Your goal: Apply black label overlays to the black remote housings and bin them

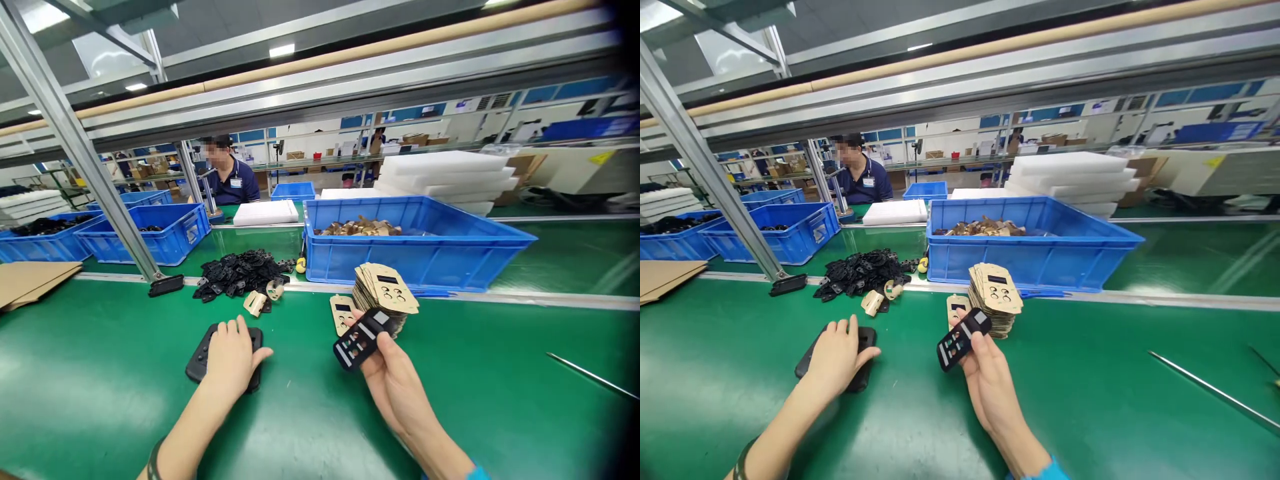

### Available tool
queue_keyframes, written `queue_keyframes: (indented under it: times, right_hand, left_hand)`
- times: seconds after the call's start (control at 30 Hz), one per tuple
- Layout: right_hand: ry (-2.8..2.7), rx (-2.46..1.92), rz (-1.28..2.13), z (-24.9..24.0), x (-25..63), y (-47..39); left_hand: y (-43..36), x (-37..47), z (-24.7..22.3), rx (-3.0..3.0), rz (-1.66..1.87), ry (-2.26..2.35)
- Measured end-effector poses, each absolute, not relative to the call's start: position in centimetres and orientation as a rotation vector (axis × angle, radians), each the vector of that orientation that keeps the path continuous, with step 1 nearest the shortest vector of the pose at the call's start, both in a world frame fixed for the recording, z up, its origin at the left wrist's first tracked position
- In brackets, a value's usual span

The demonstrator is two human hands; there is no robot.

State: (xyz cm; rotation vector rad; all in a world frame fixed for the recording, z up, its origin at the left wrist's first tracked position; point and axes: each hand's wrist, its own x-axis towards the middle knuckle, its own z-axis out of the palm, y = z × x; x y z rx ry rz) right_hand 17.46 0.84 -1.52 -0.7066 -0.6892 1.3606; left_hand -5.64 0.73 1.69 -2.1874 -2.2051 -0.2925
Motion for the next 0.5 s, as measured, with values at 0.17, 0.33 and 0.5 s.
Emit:
queue_keyframes:
  times: [0.17, 0.33, 0.5]
  right_hand:
    - [-0.751, -0.718, 1.38, -1.8, 17.1, 0.7]
    - [-0.727, -0.782, 1.408, -2.2, 16.7, 0.6]
    - [-0.708, -0.808, 1.432, -2.6, 16.9, 0.5]
  left_hand:
    - [-0.3, -4.8, 1.0, -2.156, 0.069, -2.094]
    - [0.5, -4.3, 0.8, -2.287, -0.021, -2.007]
    - [0.3, -5.0, 0.4, -2.485, -0.117, -1.966]
